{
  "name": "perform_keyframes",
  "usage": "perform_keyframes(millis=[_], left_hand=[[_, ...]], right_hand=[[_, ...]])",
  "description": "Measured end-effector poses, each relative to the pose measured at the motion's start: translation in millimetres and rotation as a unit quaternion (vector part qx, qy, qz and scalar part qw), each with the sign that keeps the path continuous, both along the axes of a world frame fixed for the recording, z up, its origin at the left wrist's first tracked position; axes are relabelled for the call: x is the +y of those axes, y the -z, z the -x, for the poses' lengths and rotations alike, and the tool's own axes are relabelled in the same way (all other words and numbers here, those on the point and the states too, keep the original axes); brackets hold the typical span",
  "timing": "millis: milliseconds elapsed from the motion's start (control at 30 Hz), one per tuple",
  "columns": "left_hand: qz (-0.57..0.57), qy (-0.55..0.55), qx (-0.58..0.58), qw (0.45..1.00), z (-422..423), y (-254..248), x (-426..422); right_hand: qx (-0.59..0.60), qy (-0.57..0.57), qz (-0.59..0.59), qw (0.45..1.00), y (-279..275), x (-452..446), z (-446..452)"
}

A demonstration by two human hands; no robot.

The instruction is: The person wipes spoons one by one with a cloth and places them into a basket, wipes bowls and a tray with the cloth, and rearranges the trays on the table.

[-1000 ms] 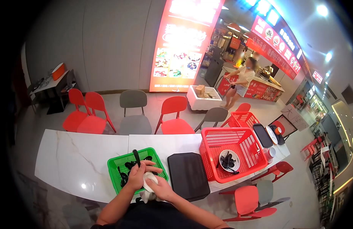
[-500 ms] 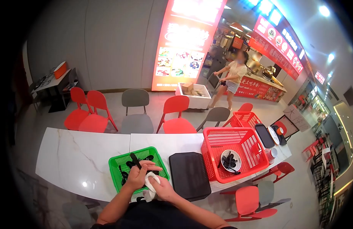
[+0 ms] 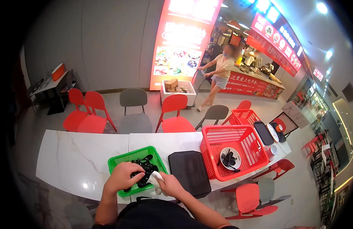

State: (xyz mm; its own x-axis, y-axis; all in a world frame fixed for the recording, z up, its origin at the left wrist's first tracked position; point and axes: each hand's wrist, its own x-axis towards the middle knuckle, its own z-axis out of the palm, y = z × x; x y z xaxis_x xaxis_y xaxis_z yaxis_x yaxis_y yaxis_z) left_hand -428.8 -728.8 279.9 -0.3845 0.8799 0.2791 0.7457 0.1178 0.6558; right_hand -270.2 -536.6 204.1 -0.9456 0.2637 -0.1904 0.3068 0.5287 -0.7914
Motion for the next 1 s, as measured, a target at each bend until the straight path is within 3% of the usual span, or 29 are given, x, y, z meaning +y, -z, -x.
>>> perform_keyframes(millis=[67,167,300,333,467,567,700,900,1000], left_hand=[[0.041,-0.010,-0.053,0.998,-3,27,-4],[0.245,0.000,-0.026,0.969,-7,41,-4],[0.080,0.041,-0.292,0.952,-16,82,5],[0.024,0.036,-0.322,0.946,-22,89,10],[-0.024,0.006,-0.560,0.828,-29,104,23],[-0.010,-0.020,-0.461,0.887,-39,99,30],[0.022,-0.032,-0.372,0.928,-51,92,35],[0.071,-0.047,-0.252,0.964,-52,89,38],[0.074,-0.035,-0.248,0.965,-50,89,37]], right_hand=[[-0.004,-0.007,0.016,1.000,-5,4,-1],[0.108,0.005,0.008,0.994,-3,14,-3],[0.191,0.110,0.213,0.952,9,16,6],[0.191,0.136,0.293,0.927,26,16,8],[0.215,0.223,0.557,0.771,25,-8,17],[0.211,0.165,0.484,0.833,36,-17,20],[0.231,0.231,0.336,0.883,20,-24,27],[0.255,0.341,0.306,0.852,24,-18,35],[0.264,0.355,0.225,0.868,16,-4,32]])
